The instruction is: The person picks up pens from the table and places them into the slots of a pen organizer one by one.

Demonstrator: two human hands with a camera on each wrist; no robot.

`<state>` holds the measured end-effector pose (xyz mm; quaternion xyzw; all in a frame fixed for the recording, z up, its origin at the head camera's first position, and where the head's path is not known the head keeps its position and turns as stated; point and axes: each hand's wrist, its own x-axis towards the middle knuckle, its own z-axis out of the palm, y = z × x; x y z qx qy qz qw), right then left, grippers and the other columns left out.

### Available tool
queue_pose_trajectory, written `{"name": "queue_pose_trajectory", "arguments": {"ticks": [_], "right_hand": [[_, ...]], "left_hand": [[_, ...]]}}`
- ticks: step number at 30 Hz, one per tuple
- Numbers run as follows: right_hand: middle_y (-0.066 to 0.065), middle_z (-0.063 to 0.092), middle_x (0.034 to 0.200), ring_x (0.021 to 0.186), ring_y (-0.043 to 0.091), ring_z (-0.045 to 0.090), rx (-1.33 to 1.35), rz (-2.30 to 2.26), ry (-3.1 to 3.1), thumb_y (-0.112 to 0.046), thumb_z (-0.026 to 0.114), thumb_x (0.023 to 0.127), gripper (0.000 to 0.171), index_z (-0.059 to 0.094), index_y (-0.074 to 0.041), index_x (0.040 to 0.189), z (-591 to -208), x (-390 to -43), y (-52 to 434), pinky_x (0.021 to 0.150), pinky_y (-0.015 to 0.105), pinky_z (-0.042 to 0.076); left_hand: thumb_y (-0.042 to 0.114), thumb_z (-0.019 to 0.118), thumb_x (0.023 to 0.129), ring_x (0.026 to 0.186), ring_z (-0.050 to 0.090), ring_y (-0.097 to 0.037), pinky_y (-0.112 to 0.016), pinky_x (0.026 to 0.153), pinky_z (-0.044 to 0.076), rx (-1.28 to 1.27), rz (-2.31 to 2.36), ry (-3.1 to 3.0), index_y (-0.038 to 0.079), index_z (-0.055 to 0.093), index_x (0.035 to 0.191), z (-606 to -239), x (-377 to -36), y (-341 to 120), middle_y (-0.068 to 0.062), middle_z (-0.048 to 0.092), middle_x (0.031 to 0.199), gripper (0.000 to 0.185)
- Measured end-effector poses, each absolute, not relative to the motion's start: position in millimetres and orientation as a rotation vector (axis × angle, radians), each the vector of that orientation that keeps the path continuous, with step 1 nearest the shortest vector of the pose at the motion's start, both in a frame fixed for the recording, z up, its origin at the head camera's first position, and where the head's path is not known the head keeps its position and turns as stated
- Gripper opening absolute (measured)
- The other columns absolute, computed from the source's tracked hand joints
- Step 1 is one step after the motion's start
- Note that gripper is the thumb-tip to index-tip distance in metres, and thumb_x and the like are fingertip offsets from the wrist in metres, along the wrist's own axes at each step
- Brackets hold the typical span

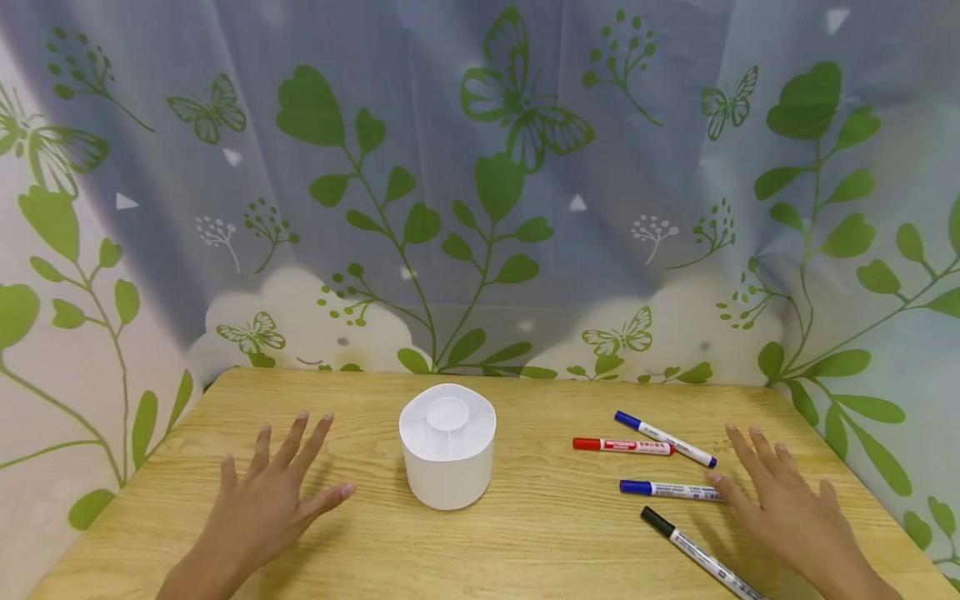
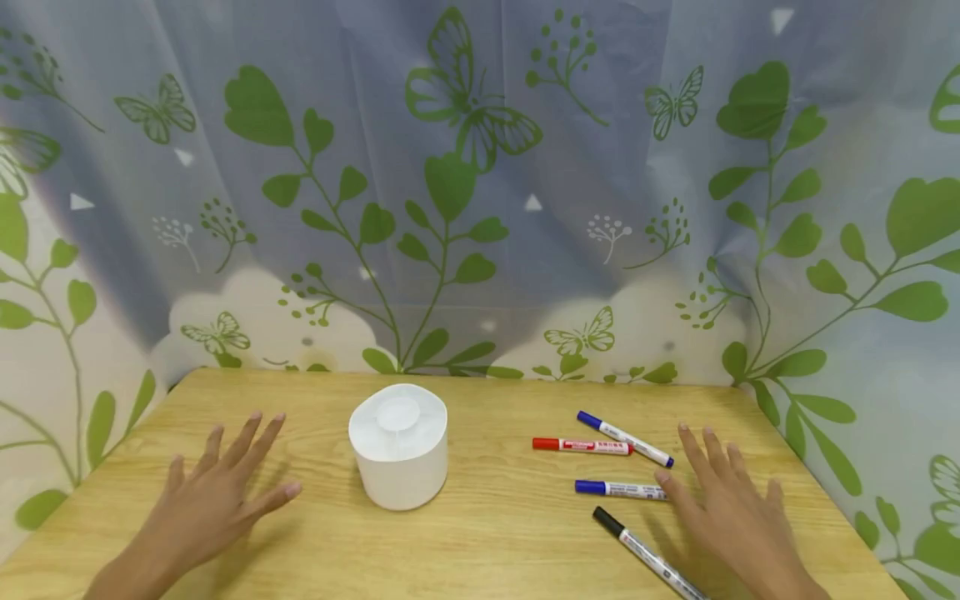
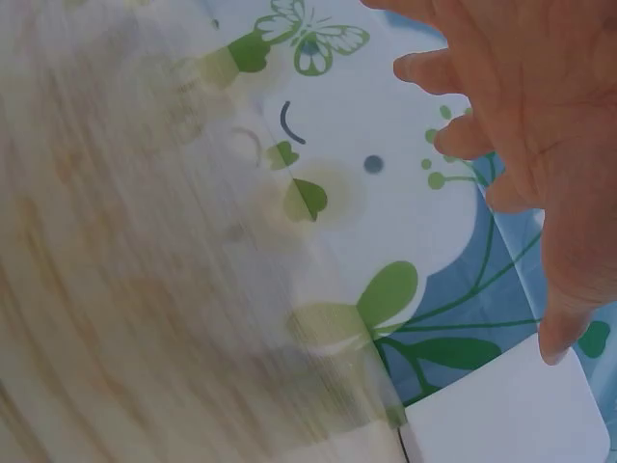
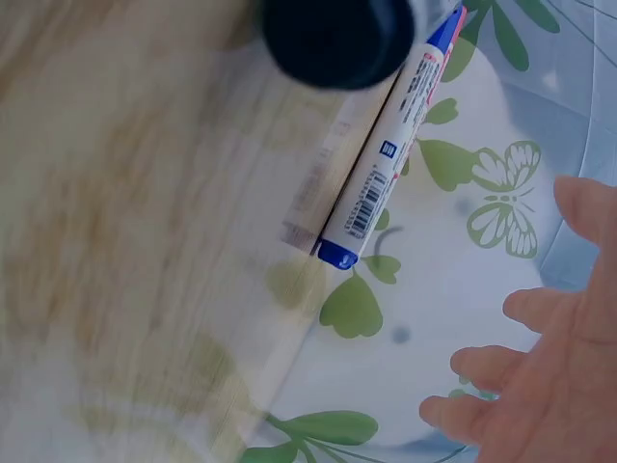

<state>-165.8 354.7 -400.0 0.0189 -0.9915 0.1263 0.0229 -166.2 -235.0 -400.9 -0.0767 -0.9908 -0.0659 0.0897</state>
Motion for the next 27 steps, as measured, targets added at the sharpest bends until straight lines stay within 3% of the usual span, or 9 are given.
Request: {"name": "queue_pose_trajectory", "arguments": {"ticks": [6,8,14,22,27], "right_hand": [[0.039,0.018,0.165,0.141,0.072,0.022,0.076,0.401,-3.070,-0.059,0.038,0.110,0.081,0.007,-0.012,0.169,-398.6,-163.9,351.1,0.099,0.093,0.013],[0.040,0.022,0.163,0.141,0.071,0.025,0.080,0.386,-3.081,-0.060,0.039,0.109,0.083,0.011,-0.009,0.169,-396.3,-163.4,349.0,0.098,0.092,0.022],[0.045,0.024,0.159,0.136,0.072,0.035,0.096,0.386,-3.150,-0.060,0.042,0.109,0.087,0.015,-0.001,0.166,-391.4,-160.6,343.9,0.078,0.082,0.047],[0.043,0.028,0.159,0.131,0.067,0.047,0.063,0.492,-3.245,-0.063,0.041,0.108,0.092,0.011,0.002,0.166,-389.7,-157.5,341.0,0.085,0.073,0.052],[0.045,0.042,0.150,0.118,0.062,0.061,0.020,0.602,-3.269,-0.061,0.043,0.108,0.092,0.012,0.004,0.165,-389.6,-152.6,339.1,0.084,0.068,0.054]], "left_hand": [[0.071,0.055,0.098,0.147,0.028,-0.066,-0.093,0.100,0.024,-0.264,-0.338,-2.946,0.028,0.013,0.170,-400.7,-166.4,-230.5,-0.022,0.028,0.170,0.094],[0.070,0.056,0.098,0.148,0.027,-0.065,-0.093,0.101,0.023,-0.268,-0.397,-2.956,0.028,0.009,0.170,-400.1,-166.0,-228.4,-0.023,0.026,0.171,0.096],[0.069,0.061,0.096,0.149,0.023,-0.066,-0.094,0.098,0.024,-0.286,-0.605,-2.982,0.022,0.003,0.171,-397.1,-168.6,-221.8,-0.025,0.019,0.172,0.106],[0.064,0.072,0.090,0.151,0.014,-0.065,-0.091,0.103,0.021,-0.308,-0.893,-3.001,0.014,0.001,0.170,-395.2,-175.5,-212.6,-0.026,0.012,0.173,0.118],[0.058,0.075,0.092,0.152,0.012,-0.064,-0.083,0.112,0.026,-0.343,-1.103,-2.976,0.015,-0.006,0.169,-394.1,-180.6,-206.8,-0.031,0.008,0.172,0.120]]}}
